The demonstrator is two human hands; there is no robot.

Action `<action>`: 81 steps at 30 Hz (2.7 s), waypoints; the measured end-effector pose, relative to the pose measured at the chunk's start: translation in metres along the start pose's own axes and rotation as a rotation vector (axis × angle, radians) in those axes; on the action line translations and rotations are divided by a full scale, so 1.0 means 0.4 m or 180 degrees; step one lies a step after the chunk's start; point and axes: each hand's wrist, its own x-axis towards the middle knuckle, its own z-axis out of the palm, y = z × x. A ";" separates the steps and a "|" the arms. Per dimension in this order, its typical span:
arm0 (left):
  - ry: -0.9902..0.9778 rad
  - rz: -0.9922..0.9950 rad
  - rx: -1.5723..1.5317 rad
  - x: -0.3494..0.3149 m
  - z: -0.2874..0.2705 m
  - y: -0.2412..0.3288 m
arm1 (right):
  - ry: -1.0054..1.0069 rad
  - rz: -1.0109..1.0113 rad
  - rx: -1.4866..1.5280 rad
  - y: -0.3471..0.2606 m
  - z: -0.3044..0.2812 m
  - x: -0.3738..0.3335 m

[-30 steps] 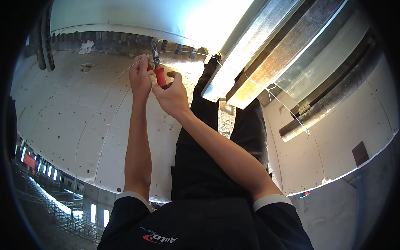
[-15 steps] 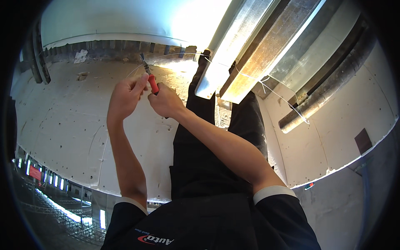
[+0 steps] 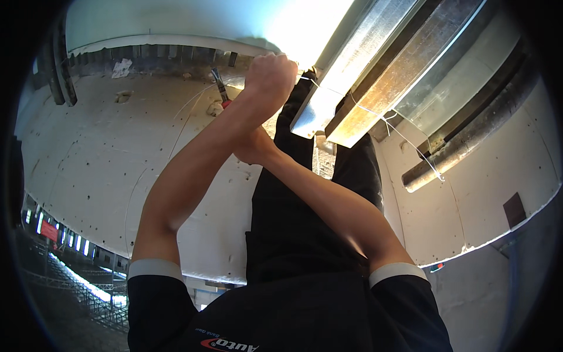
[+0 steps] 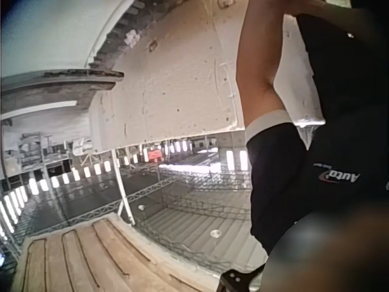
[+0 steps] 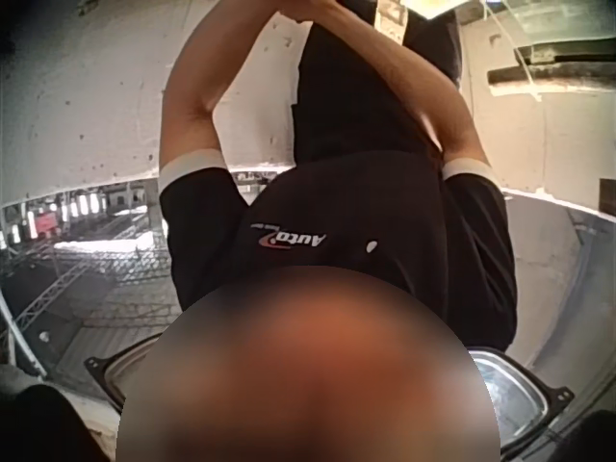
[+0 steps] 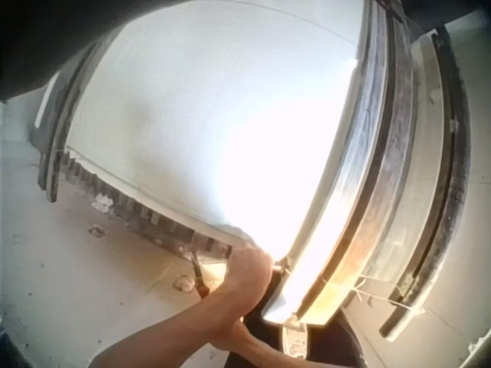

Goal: The recorder is performing maintenance on a large industrial machine, using pliers to cut a wire and a yellow tool to inspect a beam.

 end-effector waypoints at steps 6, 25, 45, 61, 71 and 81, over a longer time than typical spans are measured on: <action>0.0814 0.0404 -0.0154 -0.008 0.056 -0.063 | 0.0042 0.0065 -0.0447 0.027 0.031 0.020; 0.1270 0.0427 -0.0383 -0.022 0.081 -0.076 | 0.0214 -0.0146 -0.0396 0.037 0.052 0.036; 0.1509 -0.0103 -0.1100 -0.059 0.119 -0.058 | -0.2199 0.1422 -0.1478 -0.102 -0.178 -0.211; 0.1701 0.0113 -0.1370 -0.082 0.184 -0.076 | 0.5178 0.1511 -0.0543 -0.306 -0.938 -1.438; 0.1155 -0.0099 -0.1699 -0.053 0.129 -0.065 | 0.6154 0.2728 -0.0496 0.108 -1.020 -1.928; 0.0410 -0.0790 -0.1977 -0.034 0.163 -0.090 | 0.6558 0.2100 -0.0624 0.314 -1.101 -2.004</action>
